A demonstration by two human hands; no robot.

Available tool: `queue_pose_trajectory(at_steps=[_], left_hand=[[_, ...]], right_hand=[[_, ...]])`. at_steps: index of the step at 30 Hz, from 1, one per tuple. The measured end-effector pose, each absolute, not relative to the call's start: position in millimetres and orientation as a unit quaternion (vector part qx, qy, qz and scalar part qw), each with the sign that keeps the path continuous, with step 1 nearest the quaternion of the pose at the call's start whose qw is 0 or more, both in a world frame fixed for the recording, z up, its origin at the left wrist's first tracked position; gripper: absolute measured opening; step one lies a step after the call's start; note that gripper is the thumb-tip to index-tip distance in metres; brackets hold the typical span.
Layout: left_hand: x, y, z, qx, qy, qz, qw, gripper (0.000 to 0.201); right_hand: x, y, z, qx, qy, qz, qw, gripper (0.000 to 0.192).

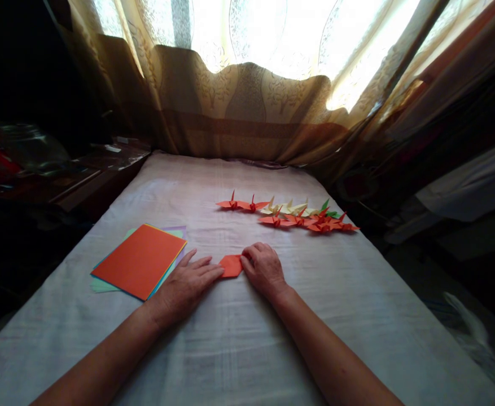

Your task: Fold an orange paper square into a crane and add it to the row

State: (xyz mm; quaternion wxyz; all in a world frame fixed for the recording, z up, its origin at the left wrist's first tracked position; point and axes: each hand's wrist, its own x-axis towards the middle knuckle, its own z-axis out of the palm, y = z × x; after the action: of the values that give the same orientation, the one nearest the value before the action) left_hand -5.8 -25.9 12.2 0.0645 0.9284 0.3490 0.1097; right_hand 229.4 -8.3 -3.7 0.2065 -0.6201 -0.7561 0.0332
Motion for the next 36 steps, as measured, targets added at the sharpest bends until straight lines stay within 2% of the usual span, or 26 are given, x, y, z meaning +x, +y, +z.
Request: queue_pose_trajectory(at_steps=[2,6,8,12,19,26,29,33,36], left_hand=[[-7,-32,8,0.928,0.359,0.085,0.056,0.038],[-8,-45,-2,0.926,0.372,0.036,0.058,0.07],[-8,-49,-6,0.924,0.376,0.031,0.054,0.075],[-8,-49,-6,0.925,0.376,0.038,0.045,0.076],[-18,-50,1,0.924,0.377,0.031,0.05,0.079],[-40,-58,2,0.918,0.394,0.043,0.018,0.078],[-40,-58,12,0.909,0.412,0.065,-0.008,0.071],[-10,-53,28,0.871,0.478,0.098,-0.054,0.056],[29,-46,23,0.879,0.46,0.117,-0.044,0.056]], right_hand=[[230,-14,-5,-0.636,-0.743,0.035,0.208,0.014],[227,-23,-2,-0.616,-0.757,0.011,0.218,0.027],[223,-30,-1,-0.556,-0.805,0.005,0.208,0.037],[217,-43,-3,-0.457,-0.877,0.058,0.136,0.05],[239,-46,-4,-0.52,-0.845,0.111,0.059,0.062],[248,-46,-4,-0.544,-0.83,0.112,0.05,0.062],[245,-46,-4,-0.548,-0.828,0.113,0.044,0.063],[243,-46,-3,-0.554,-0.825,0.107,0.039,0.064],[243,-48,-5,-0.558,-0.824,0.091,0.043,0.063]])
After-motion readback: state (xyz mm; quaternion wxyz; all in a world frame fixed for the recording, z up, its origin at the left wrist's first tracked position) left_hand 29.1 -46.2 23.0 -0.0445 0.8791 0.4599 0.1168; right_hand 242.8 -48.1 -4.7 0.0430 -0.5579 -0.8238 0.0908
